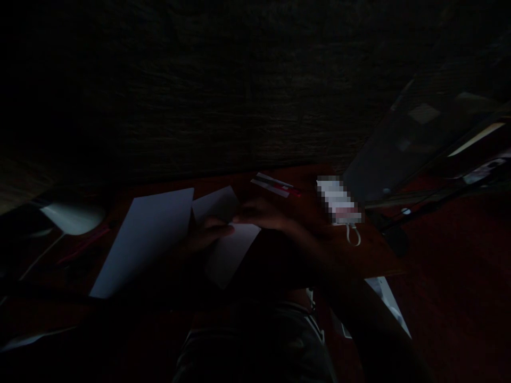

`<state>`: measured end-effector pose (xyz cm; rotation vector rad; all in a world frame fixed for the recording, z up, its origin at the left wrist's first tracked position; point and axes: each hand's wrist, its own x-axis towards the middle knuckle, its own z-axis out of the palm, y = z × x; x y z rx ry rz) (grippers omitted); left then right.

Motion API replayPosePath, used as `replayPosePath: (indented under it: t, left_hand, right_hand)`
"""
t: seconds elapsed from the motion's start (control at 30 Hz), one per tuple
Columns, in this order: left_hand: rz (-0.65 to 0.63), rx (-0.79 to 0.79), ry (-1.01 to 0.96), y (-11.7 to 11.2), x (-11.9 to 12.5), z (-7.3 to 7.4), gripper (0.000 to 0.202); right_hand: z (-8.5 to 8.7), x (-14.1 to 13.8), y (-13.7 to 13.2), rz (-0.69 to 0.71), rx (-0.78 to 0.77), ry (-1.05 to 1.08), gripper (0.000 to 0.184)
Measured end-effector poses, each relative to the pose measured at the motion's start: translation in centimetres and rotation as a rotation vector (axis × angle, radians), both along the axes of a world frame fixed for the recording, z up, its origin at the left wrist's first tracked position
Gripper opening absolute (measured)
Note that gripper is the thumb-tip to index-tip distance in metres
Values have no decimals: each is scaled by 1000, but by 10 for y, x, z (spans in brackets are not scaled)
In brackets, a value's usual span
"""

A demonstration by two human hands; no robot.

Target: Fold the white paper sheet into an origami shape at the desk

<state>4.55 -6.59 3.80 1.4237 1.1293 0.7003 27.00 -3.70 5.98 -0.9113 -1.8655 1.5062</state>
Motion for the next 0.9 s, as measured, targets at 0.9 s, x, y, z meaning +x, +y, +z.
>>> replayPosePath:
  t: [0.9]
  left_hand:
    - [135,147,6,11,-3,-6,61]
  right_hand:
    - [-1,3,8,-111,-106,-30,44]
